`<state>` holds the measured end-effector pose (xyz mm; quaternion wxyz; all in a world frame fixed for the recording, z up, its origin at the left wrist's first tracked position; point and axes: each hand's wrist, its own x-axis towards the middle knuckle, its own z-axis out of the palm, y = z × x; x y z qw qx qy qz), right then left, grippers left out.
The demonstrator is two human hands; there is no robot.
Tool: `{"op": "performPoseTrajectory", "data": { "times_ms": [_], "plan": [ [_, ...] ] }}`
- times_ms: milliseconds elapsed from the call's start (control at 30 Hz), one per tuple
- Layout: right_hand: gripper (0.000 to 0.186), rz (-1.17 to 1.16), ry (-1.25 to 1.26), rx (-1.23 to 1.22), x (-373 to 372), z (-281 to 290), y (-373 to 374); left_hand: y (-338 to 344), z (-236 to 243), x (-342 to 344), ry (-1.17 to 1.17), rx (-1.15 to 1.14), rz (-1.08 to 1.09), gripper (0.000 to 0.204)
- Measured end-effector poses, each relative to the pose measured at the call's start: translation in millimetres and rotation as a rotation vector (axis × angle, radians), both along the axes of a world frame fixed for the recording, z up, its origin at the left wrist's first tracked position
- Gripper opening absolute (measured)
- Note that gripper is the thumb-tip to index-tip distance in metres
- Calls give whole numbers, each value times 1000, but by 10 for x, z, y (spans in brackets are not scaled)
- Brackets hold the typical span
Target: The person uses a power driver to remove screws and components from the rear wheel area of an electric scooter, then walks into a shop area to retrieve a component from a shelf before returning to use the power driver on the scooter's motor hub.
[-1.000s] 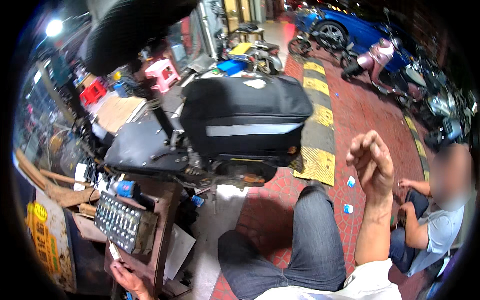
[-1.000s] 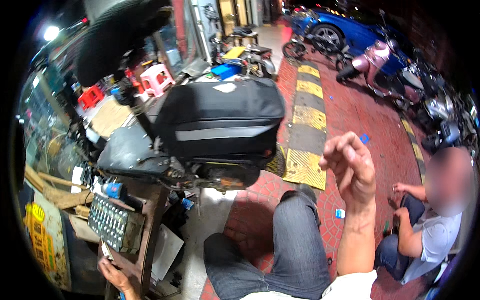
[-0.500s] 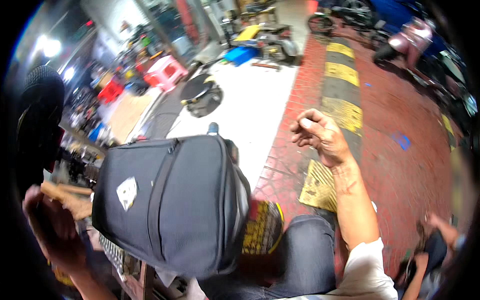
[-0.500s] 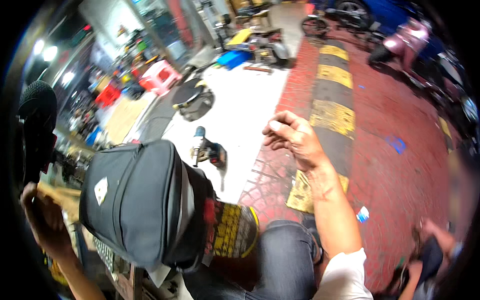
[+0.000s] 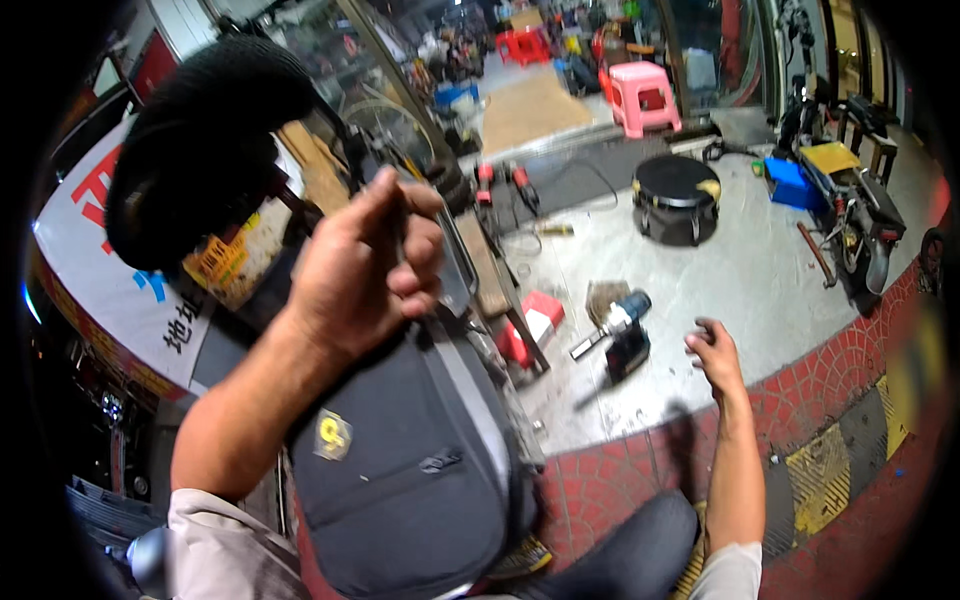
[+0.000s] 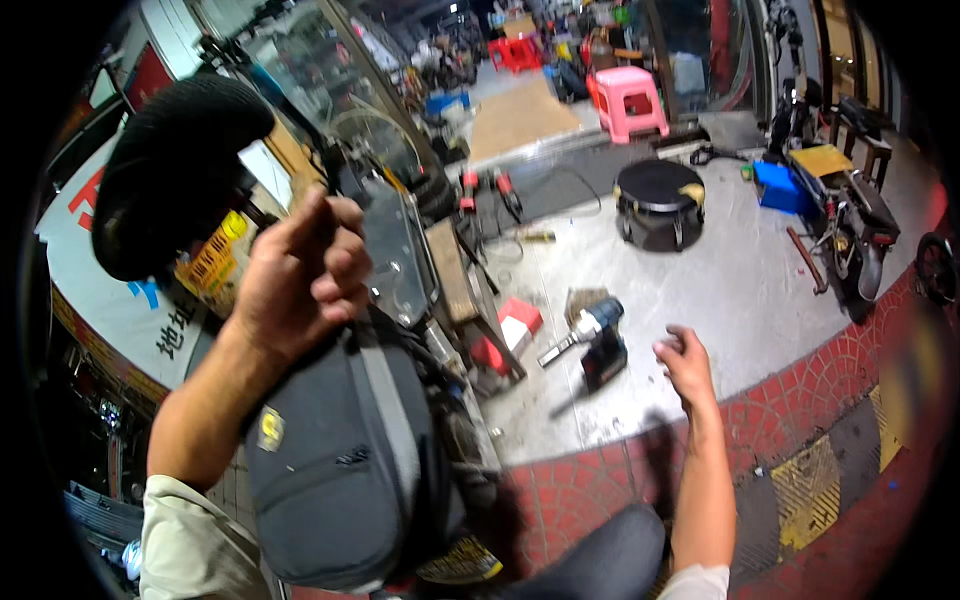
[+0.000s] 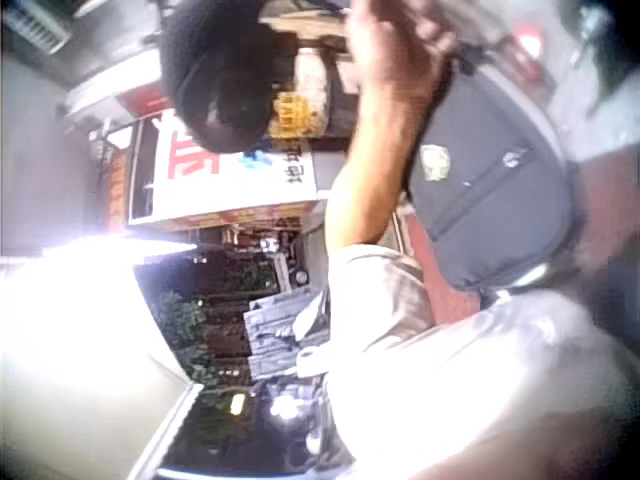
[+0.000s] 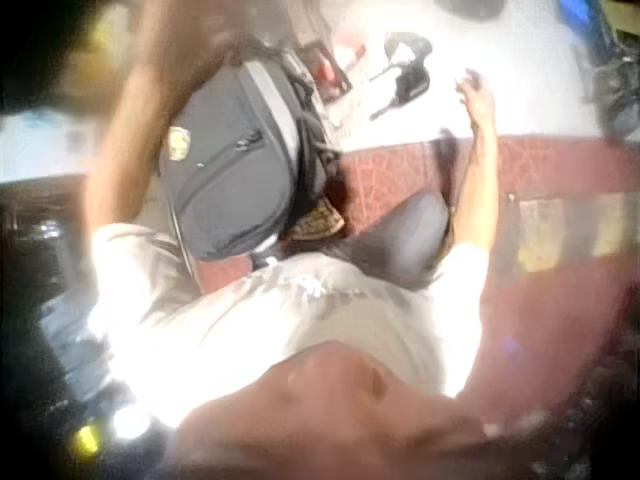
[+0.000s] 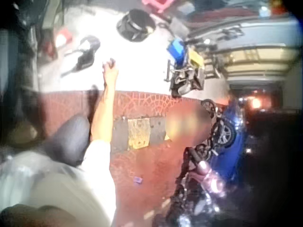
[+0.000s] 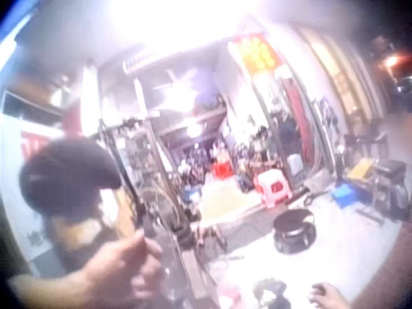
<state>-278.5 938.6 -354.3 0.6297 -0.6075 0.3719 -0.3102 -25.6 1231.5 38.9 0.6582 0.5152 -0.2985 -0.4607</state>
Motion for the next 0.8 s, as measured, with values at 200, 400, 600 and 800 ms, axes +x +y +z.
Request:
{"op": "performPoseTrajectory", "data": {
  "times_ms": [200, 400, 600, 800],
  "plan": [
    [94, 150, 385, -281, 771, -1202, -566, -91, -63, 5, 18, 84, -42, 48],
    [84, 306, 124, -54, 1314, -1603, -703, -246, -221, 270, 165, 64, -212, 52],
    [61, -10, 421, -283, 1557, -1574, 58, -45, -270, 310, 159, -5, -165, 54],
    [49, 48, 21, -169, 1314, -2100, 25, -189, -217, 353, 182, -145, -194, 56]
  ]
}}
